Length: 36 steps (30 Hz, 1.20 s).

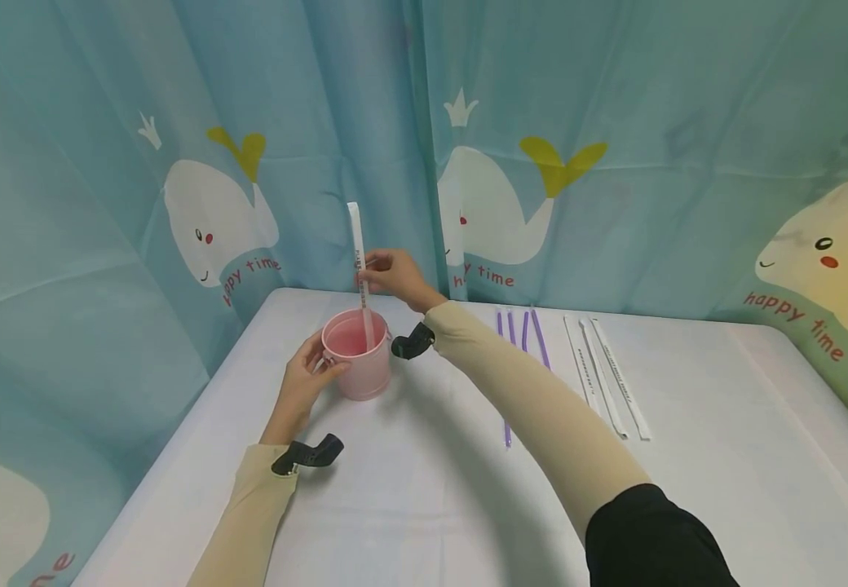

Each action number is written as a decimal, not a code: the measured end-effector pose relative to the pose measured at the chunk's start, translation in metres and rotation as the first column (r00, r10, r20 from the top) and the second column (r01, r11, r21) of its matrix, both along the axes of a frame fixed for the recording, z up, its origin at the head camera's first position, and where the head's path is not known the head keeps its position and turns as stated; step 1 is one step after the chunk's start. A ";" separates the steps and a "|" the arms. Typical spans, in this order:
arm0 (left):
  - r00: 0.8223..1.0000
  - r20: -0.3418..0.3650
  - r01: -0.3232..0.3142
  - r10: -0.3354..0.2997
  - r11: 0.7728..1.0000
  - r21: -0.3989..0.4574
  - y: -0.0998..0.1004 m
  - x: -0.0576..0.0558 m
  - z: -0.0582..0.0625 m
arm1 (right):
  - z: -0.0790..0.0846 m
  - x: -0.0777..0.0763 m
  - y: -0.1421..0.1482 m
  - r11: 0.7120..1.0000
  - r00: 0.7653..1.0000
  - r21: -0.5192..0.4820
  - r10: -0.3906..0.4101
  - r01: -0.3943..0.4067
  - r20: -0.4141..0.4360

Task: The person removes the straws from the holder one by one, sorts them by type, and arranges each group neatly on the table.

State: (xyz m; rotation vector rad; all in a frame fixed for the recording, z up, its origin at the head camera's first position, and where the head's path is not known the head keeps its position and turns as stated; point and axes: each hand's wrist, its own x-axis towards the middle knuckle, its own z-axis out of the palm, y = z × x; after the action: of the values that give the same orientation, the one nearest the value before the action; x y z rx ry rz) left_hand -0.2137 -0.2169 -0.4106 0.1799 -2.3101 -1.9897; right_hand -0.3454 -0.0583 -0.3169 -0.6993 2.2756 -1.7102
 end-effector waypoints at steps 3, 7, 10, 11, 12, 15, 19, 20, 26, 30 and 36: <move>1.000 -0.001 0.003 -0.003 1.000 0.002 0.000 0.000 0.001 | 0.006 0.000 0.001 1.000 1.000 -0.010 0.003 -0.003 -0.007; 1.000 -0.003 0.010 -0.010 1.000 -0.004 0.000 0.000 0.001 | 0.015 -0.001 0.002 1.000 1.000 -0.026 0.002 -0.002 0.001; 1.000 -0.009 0.012 -0.012 1.000 -0.009 0.000 0.000 0.001 | 0.021 -0.001 0.004 1.000 1.000 -0.022 -0.001 0.001 -0.010; 1.000 -0.012 0.013 -0.013 1.000 -0.008 0.000 0.000 0.001 | 0.023 0.000 0.004 1.000 1.000 -0.019 0.000 0.000 -0.015; 1.000 -0.014 0.014 -0.014 1.000 -0.006 0.000 0.000 0.001 | 0.025 0.000 0.005 1.000 1.000 -0.012 -0.001 0.000 -0.021; 1.000 -0.017 0.014 -0.014 1.000 -0.008 0.000 0.001 0.001 | 0.030 0.002 0.007 1.000 0.999 -0.002 -0.001 0.001 -0.036; 1.000 -0.017 0.012 -0.012 1.000 -0.004 0.001 0.000 0.002 | 0.037 0.003 0.010 1.000 0.999 -0.002 0.001 -0.001 -0.037; 1.000 -0.017 0.012 -0.012 1.000 -0.003 0.001 0.000 0.002 | 0.039 0.004 0.011 1.000 0.999 -0.002 0.001 -0.001 -0.040; 1.000 -0.006 0.002 -0.003 1.000 -0.016 0.002 0.000 0.005 | 0.051 0.005 0.016 1.000 0.998 -0.025 0.012 -0.013 -0.060; 1.000 -0.009 0.000 0.000 1.000 -0.020 0.002 0.000 0.008 | 0.059 0.008 0.020 0.998 0.997 -0.051 0.024 -0.028 -0.075; 1.000 -0.010 0.002 -0.003 1.000 -0.015 0.003 -0.002 0.009 | 0.069 0.011 0.026 0.996 0.995 -0.075 0.047 -0.054 -0.092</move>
State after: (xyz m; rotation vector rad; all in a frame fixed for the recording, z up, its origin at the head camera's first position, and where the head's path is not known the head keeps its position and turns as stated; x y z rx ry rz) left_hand -0.2154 -0.2141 -0.4020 0.1657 -2.3196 -1.9693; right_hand -0.3345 -0.0323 -0.2481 -0.8593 2.2392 -1.7859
